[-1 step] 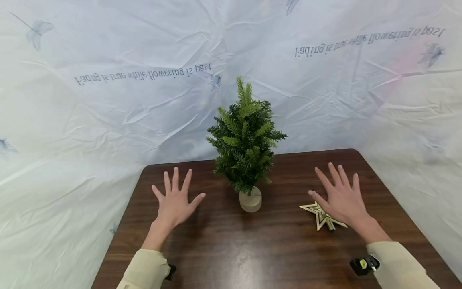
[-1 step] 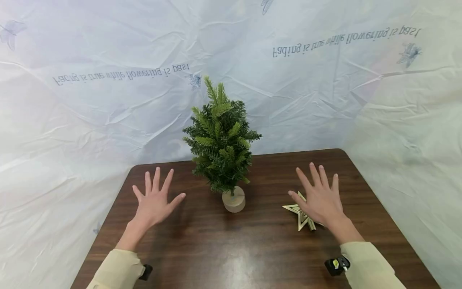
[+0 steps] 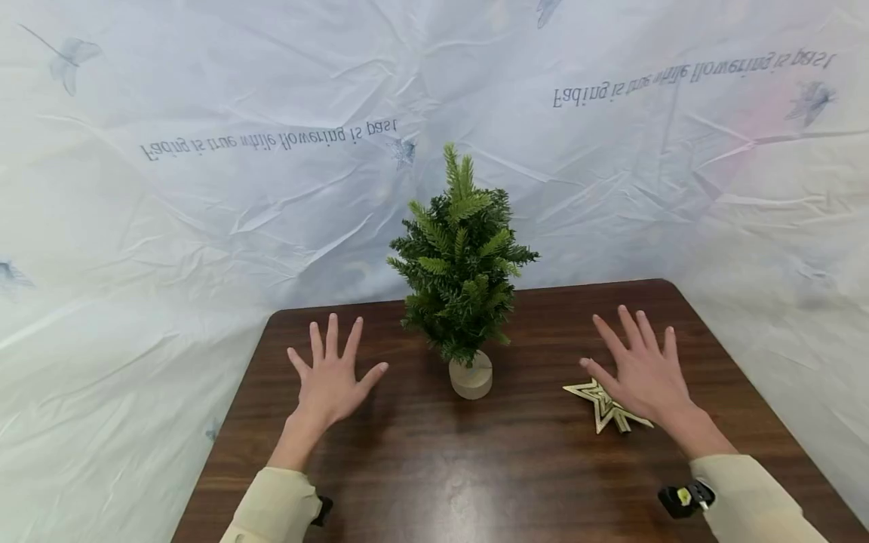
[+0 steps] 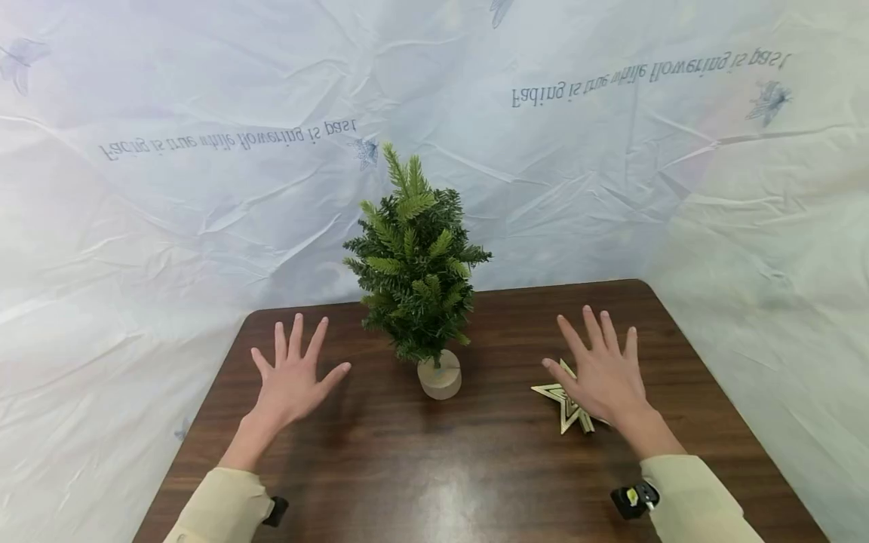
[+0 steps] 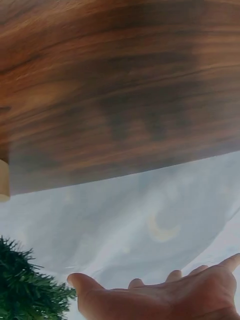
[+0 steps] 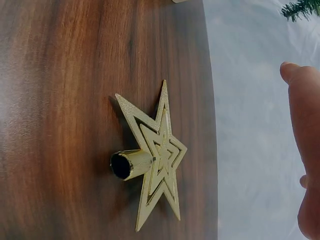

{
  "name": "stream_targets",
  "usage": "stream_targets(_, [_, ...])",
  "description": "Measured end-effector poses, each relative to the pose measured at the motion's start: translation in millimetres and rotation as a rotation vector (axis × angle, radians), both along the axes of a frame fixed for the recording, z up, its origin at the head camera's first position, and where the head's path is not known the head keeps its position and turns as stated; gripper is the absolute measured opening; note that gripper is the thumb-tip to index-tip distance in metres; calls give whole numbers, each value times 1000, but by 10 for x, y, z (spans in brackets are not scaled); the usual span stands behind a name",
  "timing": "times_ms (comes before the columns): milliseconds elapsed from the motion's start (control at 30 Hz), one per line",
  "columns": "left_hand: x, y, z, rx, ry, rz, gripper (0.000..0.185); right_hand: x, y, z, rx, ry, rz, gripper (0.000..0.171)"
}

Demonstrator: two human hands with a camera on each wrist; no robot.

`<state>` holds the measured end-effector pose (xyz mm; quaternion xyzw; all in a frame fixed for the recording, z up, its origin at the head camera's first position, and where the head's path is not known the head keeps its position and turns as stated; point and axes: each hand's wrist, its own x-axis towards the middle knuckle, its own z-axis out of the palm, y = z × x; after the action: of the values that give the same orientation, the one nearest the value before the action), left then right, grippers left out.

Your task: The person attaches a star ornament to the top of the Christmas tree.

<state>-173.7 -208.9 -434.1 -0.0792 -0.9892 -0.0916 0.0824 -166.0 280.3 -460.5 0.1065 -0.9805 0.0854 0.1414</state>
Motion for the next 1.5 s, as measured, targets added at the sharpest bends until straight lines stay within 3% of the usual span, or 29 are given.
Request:
stream_targets(200, [1,155,-108,108,-62,-81,81,78,88,-15,-77,-39,-1,75])
stream_targets(367, [55,376,-315,297,-165,-217,66,223,245,-130,-127,-134,-24,64])
stream_targets(467, [77,537,-426,431,-162,-274,60,313,326,-232,-186,-203,-67,62])
stream_targets(533, [97,639,-445,537,-85,-265,59,359,355,-297,-222,-240,-87,63])
stream_targets(600, [123,724,-392,674,40,-224,58,395,370,-358,-245,-257,-99,63])
stream_targets(700, [202,846,-109,887,240,-203,60,448,388,-429,-274,-263,-101,61])
stream_targets(800, [260,960,253,1003,375,-263,67,496,407,-480,-294,-243,-108,59])
stream_targets(867, [264,1028,435,1015,432,-322,73,520,414,-509,-297,-233,-116,59])
stream_targets(933, [217,1085,524,980,491,-375,78,534,414,-538,-296,-229,-124,59])
stream_targets(1067, [84,1185,525,892,560,-422,81,539,425,-584,-293,-225,-118,54])
stream_targets(1300, [-44,1332,448,818,595,-378,70,496,484,-608,-289,-203,-79,43])
stream_targets(1500, [-91,1427,454,809,596,-320,68,445,529,-595,-296,-233,-66,41])
